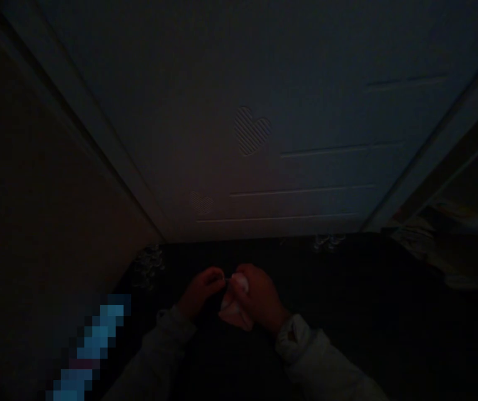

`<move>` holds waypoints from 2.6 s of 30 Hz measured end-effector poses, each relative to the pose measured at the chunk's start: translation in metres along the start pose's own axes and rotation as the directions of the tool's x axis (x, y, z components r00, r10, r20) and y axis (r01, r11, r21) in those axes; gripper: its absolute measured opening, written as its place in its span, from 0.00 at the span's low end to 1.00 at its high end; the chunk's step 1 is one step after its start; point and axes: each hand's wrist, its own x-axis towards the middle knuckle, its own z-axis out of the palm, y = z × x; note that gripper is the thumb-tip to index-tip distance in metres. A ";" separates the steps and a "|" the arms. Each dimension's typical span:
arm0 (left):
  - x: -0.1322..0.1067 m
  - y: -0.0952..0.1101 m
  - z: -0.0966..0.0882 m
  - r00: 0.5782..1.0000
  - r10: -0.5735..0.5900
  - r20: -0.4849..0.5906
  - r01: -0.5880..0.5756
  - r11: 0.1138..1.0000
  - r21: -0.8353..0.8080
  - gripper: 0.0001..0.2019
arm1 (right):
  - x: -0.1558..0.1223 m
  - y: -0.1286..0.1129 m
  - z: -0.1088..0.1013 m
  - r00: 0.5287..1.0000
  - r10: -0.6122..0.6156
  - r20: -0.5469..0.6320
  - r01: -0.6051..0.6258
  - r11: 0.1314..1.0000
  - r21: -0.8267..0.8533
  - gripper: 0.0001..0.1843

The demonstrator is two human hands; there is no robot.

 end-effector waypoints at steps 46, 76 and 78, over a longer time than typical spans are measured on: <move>0.000 -0.002 0.004 0.999 0.020 -0.038 -0.023 0.996 -0.082 0.12 | 0.002 0.000 0.000 0.988 0.151 -0.020 -0.143 0.963 0.228 0.15; 0.000 0.005 0.001 0.998 -0.024 -0.060 0.021 0.998 -0.058 0.10 | 0.001 -0.001 -0.002 0.993 0.069 0.095 -0.089 0.972 0.219 0.12; -0.001 0.006 0.002 0.998 -0.028 -0.057 0.024 0.997 -0.076 0.13 | 0.001 0.000 -0.001 0.992 0.082 0.090 -0.101 0.970 0.221 0.13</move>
